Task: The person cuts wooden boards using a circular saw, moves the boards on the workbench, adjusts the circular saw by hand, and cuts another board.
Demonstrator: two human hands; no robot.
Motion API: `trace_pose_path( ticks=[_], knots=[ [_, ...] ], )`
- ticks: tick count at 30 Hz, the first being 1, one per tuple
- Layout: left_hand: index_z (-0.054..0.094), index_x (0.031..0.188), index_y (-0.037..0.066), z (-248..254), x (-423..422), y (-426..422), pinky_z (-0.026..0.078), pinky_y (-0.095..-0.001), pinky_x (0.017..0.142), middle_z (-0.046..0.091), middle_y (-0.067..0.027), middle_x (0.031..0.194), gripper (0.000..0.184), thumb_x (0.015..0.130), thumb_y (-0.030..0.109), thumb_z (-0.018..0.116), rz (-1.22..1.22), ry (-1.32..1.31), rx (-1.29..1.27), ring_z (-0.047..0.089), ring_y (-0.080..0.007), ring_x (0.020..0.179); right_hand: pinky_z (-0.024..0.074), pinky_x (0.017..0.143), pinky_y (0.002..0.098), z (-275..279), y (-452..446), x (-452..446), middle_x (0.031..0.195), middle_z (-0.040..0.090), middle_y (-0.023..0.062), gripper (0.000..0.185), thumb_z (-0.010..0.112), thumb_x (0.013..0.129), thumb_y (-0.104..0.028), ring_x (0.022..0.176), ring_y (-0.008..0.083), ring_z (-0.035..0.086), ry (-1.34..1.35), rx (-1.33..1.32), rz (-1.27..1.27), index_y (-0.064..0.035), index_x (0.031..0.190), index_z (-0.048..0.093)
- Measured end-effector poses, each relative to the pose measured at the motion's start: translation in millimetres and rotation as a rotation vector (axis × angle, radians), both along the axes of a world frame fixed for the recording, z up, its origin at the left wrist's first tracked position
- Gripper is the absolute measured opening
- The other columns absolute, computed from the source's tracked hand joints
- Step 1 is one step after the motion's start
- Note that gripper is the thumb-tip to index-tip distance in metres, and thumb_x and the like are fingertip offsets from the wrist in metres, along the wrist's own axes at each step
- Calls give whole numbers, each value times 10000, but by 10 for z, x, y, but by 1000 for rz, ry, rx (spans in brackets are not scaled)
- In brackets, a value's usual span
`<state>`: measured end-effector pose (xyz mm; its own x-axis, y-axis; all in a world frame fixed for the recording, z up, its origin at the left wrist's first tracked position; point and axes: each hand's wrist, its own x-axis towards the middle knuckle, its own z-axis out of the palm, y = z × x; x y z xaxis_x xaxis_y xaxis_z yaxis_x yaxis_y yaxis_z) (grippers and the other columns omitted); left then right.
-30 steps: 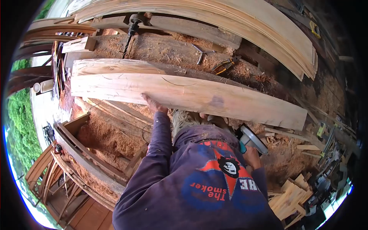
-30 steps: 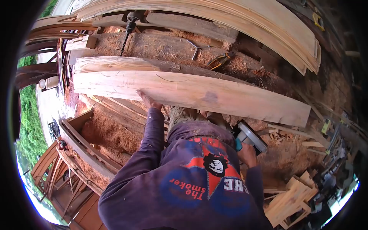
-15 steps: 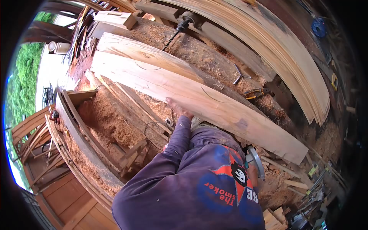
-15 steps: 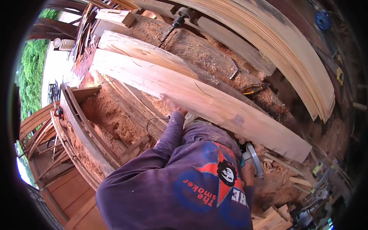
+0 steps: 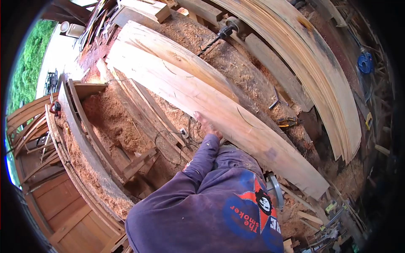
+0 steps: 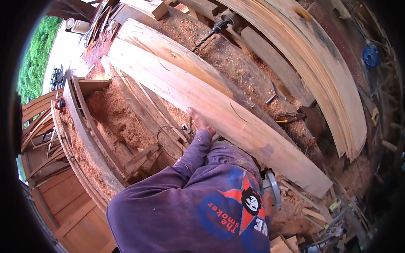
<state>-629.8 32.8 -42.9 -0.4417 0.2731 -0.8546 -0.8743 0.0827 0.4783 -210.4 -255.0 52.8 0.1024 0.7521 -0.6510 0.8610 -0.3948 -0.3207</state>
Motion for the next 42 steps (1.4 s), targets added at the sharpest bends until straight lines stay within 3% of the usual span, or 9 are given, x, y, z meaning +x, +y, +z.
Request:
trace_pose_path(
  ticks=[5,11,17,24,30,36,38,40,42],
  knots=[
    [100,1636,93,584,-49,75,167,-590,1220,119,-190,1688,1185,826,920,356,-171,170,79,188,-413,1520,497,708,592,352,129,-219,839,650,304,228,602,881,-221,845,507,647,29,-78,-20,-18,928,693],
    [-11,1636,123,504,-366,78,-16,-522,1269,3,-143,1707,938,954,733,193,-270,346,-69,-13,-346,1568,497,719,584,741,237,-534,859,658,297,303,670,882,-327,864,508,644,85,-154,-178,-29,926,696],
    [15,1639,136,465,-622,206,42,-525,1273,28,-146,1706,943,949,755,192,-369,343,-95,16,-316,1572,509,768,565,825,210,-589,919,671,295,440,710,848,-469,918,507,637,118,-258,-333,-38,936,700],
    [36,1639,145,376,-828,233,-11,-554,1261,3,-163,1703,877,983,710,172,-462,258,-5,10,-357,1567,516,781,560,774,181,-564,906,674,287,412,703,848,-438,930,497,638,118,-200,-350,-32,917,693],
    [89,1642,171,206,-879,142,93,-642,1228,4,-138,1709,1070,866,898,204,-504,118,211,53,-373,1559,525,823,552,672,155,-580,917,689,279,363,694,835,-385,945,476,658,128,-212,-321,-32,920,701],
    [290,1602,186,-164,-885,64,198,-646,1219,279,-155,1646,1189,727,992,272,-412,116,239,258,-417,1500,543,861,533,514,-59,-714,957,706,278,285,658,815,-273,944,446,691,69,-263,-324,-35,960,714],
    [311,1586,150,-393,-1007,64,230,-640,1218,310,-171,1626,1094,811,920,254,-391,165,225,285,-427,1486,548,846,520,552,-86,-773,940,711,261,293,681,812,-301,936,442,693,55,-251,-363,-50,960,710],
    [335,1574,133,100,-595,167,243,-629,1220,333,-189,1608,1028,857,867,275,-334,243,140,303,-423,1478,553,831,508,600,-99,-890,924,715,245,304,705,809,-329,928,439,694,47,-242,-387,-65,959,706],
    [372,1555,118,-142,-753,104,262,-616,1220,360,-202,1587,988,875,833,321,-323,148,242,333,-413,1464,558,840,517,617,-47,-959,930,711,263,246,635,806,-226,919,441,698,38,-308,-380,-47,954,717]
  ],
)
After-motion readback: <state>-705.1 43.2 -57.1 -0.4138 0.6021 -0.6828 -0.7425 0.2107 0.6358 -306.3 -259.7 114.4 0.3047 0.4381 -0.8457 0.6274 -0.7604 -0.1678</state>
